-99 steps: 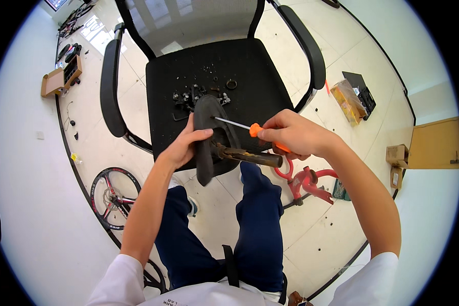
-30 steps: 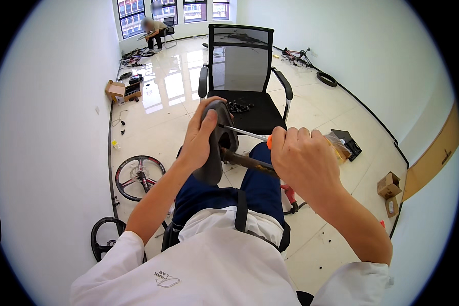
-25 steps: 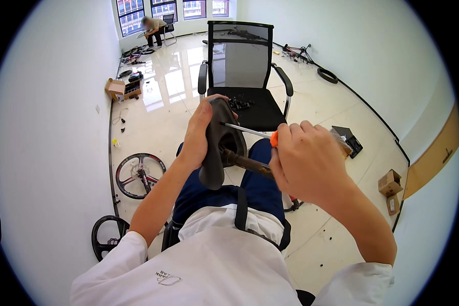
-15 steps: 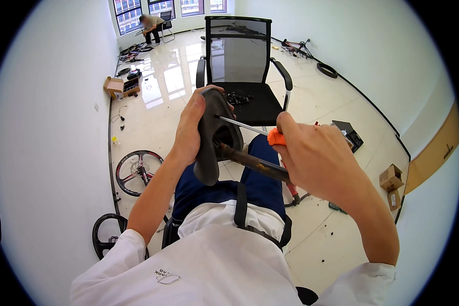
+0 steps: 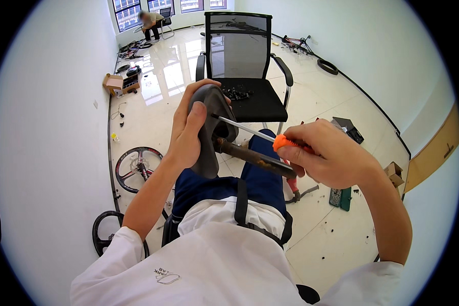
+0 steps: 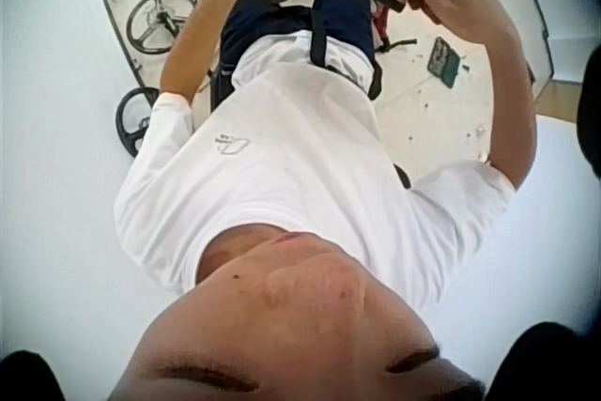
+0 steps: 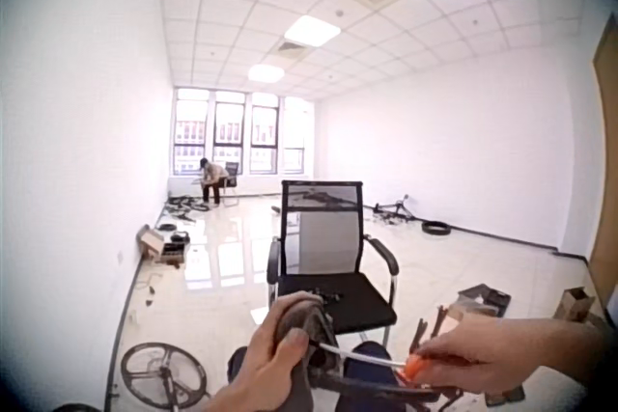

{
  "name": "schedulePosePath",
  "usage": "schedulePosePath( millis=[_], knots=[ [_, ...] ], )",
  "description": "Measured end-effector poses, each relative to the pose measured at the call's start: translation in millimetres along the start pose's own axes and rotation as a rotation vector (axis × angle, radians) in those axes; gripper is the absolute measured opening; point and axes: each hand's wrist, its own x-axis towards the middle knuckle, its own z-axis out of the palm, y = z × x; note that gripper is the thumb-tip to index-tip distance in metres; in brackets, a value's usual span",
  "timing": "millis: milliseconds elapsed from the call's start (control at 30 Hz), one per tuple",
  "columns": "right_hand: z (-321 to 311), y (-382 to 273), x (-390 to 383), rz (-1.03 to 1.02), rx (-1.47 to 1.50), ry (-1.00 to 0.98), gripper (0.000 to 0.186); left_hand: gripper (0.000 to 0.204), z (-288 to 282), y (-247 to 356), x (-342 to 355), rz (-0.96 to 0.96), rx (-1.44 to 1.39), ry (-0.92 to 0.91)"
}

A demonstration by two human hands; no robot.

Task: The person sits on a chair and uses a screwdriver to pry and separate a black plastic bicycle part held in a red bench vise. They repeatedly insert the screwdriver into slots and apply leverage to loosen the component.

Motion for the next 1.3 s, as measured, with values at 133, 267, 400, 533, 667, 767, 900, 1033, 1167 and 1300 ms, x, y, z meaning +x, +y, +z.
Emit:
schedulePosePath(
  millis=[133, 267, 400, 533, 667, 767, 900, 1033, 1167, 1300],
  knots=[
    [35, 5, -3, -0.214, -0.57, 0.398, 0.021, 0.054, 3, -6, 9, -0.038, 0.066, 0.083],
    [68, 17, 9, -0.437, -1.078, 0.836, 0.043, 0.055, -4, -7, 14, -0.105, -0.176, 0.078],
    [62, 17, 8, -0.455, -0.637, 0.871, 0.031, 0.056, 0, 2, 15, -0.214, -0.255, 0.075],
    [57, 11, -3, -0.313, -0.341, 0.656, 0.016, 0.055, 3, 0, 6, -0.288, -0.25, 0.061],
    [57, 13, -12, -0.16, -0.241, 0.318, 0.017, 0.054, 8, -23, -28, -0.435, -0.172, 0.089],
    [62, 17, -9, -0.109, -0.239, 0.129, 0.024, 0.052, 11, -40, -54, -0.561, -0.204, 0.12],
    [66, 22, 0, -0.036, -0.217, 0.019, 0.026, 0.049, 17, -42, -73, -0.763, -0.345, 0.196],
    [55, 15, 9, 0.112, -0.061, -0.087, 0.028, 0.054, 16, -64, -94, -0.682, -0.271, 0.243],
    [44, 37, 17, 0.141, 0.469, -0.085, 0.036, 0.059, 13, -67, -98, -0.712, -0.344, 0.274],
    [47, 32, 10, 0.142, 1.02, 0.099, 0.037, 0.062, 13, -59, -100, -0.708, -0.352, 0.311]
  ],
)
